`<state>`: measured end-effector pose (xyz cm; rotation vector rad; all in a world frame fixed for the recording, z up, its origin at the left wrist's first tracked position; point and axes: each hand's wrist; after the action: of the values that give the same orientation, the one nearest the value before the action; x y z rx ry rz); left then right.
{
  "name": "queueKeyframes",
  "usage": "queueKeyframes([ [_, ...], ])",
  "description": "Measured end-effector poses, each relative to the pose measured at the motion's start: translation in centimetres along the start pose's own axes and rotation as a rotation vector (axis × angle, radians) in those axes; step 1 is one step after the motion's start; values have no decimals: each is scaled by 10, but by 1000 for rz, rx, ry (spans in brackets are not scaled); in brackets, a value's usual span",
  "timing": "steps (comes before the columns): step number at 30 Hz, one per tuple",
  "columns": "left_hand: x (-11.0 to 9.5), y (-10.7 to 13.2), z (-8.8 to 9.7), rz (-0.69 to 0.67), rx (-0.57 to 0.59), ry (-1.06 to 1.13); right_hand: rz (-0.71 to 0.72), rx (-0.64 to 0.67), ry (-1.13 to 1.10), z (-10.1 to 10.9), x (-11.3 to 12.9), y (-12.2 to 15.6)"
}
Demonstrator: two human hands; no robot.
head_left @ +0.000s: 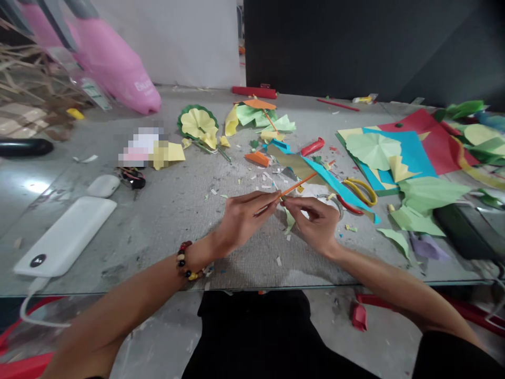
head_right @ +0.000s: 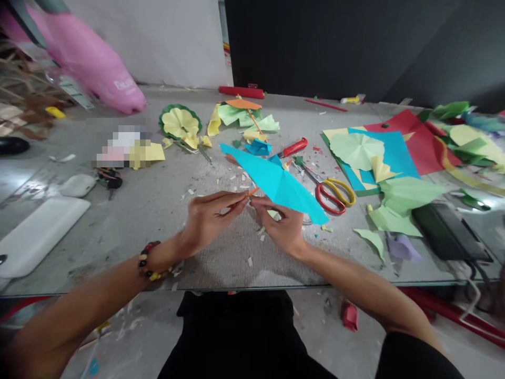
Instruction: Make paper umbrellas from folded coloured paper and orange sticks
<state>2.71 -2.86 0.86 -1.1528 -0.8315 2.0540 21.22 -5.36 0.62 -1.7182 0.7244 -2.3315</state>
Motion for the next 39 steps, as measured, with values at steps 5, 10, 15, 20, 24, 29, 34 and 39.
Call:
queueKeyframes([
  [5, 5, 1, 2, -191, 19, -191, -20, -15, -49, -3, 6, -3],
  [10, 4, -1, 2, -230, 33, -278, -76, 2, -59, -4, 6, -1],
  [15, 7, 0, 5, -221, 30, -286, -68, 79, -80, -4, 2, 4],
  [20, 4, -3, 4, -105, -11, -152, -77, 65, -148, -3, 2, 4],
  [24, -4, -7, 2, 70, -75, 82, -149, 76, -301, -2, -2, -2],
  [29, -9, -8, 2, 228, -15, 321, -223, 142, -390, -2, -10, -7],
  [34, -8, -6, 1, 315, 64, 401, -198, 154, -367, -1, -12, -8],
  [39, -6, -6, 0, 325, 100, 417, -141, 177, -311, 0, -12, -11],
])
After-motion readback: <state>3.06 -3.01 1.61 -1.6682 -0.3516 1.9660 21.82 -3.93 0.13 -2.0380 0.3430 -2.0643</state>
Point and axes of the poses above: each hand's wrist, its own y-axis away from the middle knuckle, its own z-axis out of the back of the hand, x = y × z, and after that the axes turned 3 degrees about -x, right-handed
